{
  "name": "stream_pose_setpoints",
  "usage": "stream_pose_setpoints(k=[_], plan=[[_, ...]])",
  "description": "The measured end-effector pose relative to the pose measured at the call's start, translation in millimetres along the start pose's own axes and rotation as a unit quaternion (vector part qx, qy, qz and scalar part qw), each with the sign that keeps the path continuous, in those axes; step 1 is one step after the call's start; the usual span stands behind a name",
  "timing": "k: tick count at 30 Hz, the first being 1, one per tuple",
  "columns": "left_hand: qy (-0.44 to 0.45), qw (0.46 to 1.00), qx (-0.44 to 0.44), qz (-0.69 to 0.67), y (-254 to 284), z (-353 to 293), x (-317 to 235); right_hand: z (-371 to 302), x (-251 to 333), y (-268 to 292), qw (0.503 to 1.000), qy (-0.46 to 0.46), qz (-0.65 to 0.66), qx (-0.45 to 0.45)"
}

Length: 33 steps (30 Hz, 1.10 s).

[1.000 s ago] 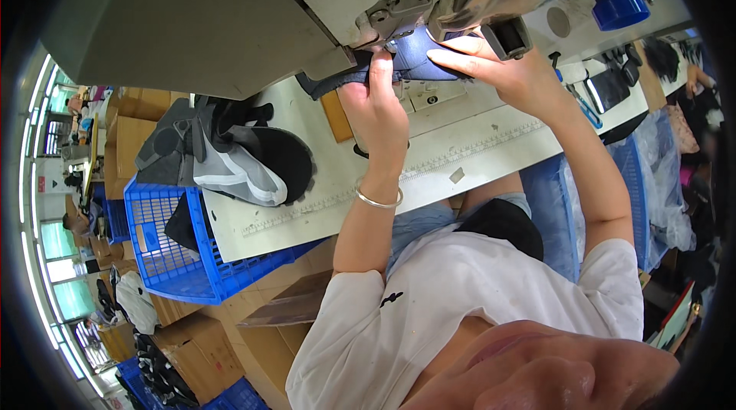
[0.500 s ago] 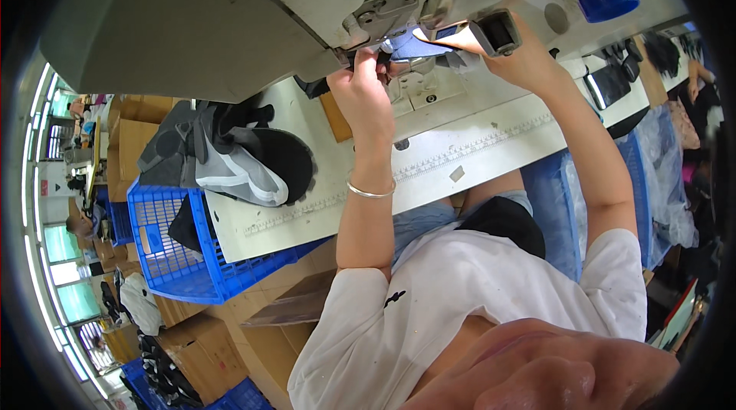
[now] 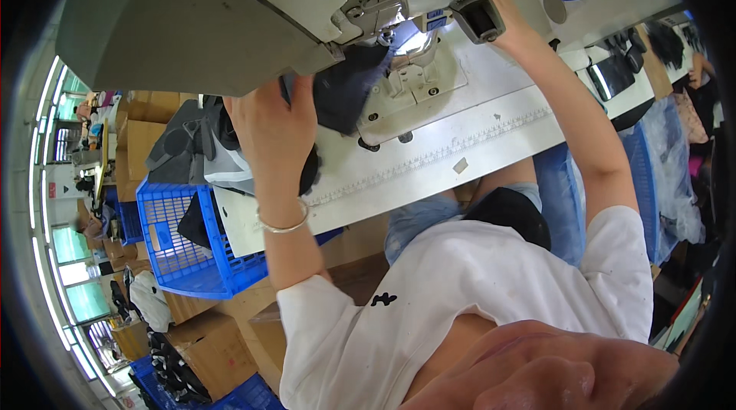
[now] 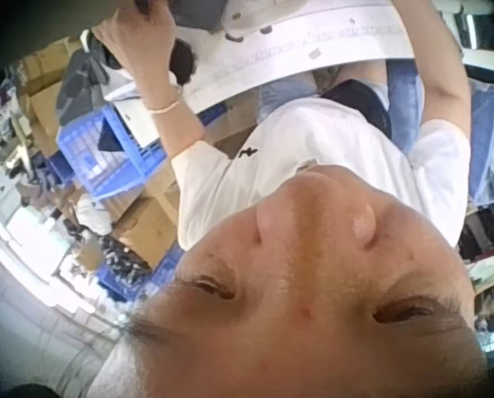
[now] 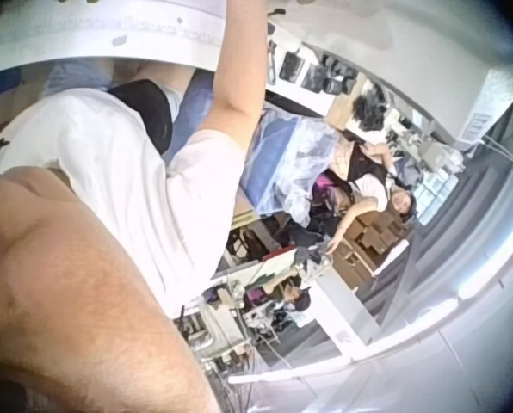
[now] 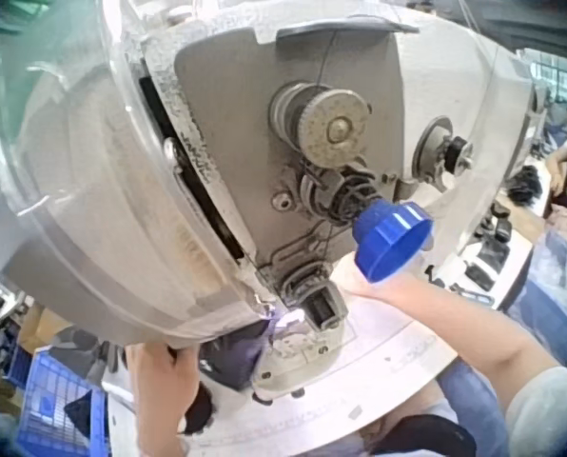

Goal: Stitching reinforcement or decorative panels onto a black shoe upper using an industrial sewing machine.

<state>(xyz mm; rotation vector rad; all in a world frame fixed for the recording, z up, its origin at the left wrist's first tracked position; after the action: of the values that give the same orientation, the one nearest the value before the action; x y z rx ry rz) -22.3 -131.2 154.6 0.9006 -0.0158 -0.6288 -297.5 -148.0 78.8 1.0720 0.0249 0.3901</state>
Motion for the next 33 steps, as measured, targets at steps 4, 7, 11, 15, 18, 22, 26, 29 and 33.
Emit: stream_pose_setpoints(k=[4, 7, 11, 15, 18, 22, 26, 29, 33], plan=[[-0.156, 0.976, 0.138, 0.07, -3.1, -15.9, -28.4, -43.9, 48.8, 39.6, 0.929, -0.045, 0.102, -0.352], [-0.113, 0.964, 0.238, 0.044, -17.4, -31.1, -25.1, -79.6, 93.2, -13.0, 0.871, -0.132, 0.43, -0.199], [-0.073, 0.956, 0.285, -0.006, -26.8, -32.2, -15.1, -97.7, 106.8, -50.3, 0.8, -0.226, 0.538, -0.142], [-0.09, 0.95, 0.298, -0.009, -27.6, -27.0, -12.1, -89.8, 107.7, -47.3, 0.802, -0.213, 0.531, -0.171], [-0.107, 0.951, 0.289, -0.009, -23.8, -26.5, -14.9, -89.8, 111.7, -46.1, 0.788, -0.225, 0.542, -0.186], [-0.141, 0.949, 0.275, 0.064, 0.0, -45.9, -19.9, -92.7, 108.5, -38.3, 0.787, -0.235, 0.542, -0.177], [-0.178, 0.936, 0.303, -0.021, 37.1, -101.7, -49.3, -86.8, 87.0, -8.3, 0.813, -0.219, 0.509, -0.181], [-0.24, 0.923, 0.299, -0.017, 42.5, -147.2, -81.5, -70.1, 64.5, 9.3, 0.874, -0.193, 0.425, -0.134], [-0.263, 0.953, 0.137, -0.053, 28.0, -166.7, -119.6, -40.9, 63.0, 35.3, 0.945, 0.03, 0.302, -0.123]])
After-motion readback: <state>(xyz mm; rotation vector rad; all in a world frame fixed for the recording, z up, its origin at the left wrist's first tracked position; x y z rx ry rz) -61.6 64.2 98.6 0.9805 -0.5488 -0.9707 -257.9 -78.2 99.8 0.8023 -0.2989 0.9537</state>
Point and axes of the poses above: each hand's wrist, its own z-axis towards the middle knuckle, its own y-axis out of the back of the hand, x = y × z, the point moved 8 cm from there along z, towards the middle knuckle, and after that the axes turned 6 degrees about y, right-handed, at the moved point
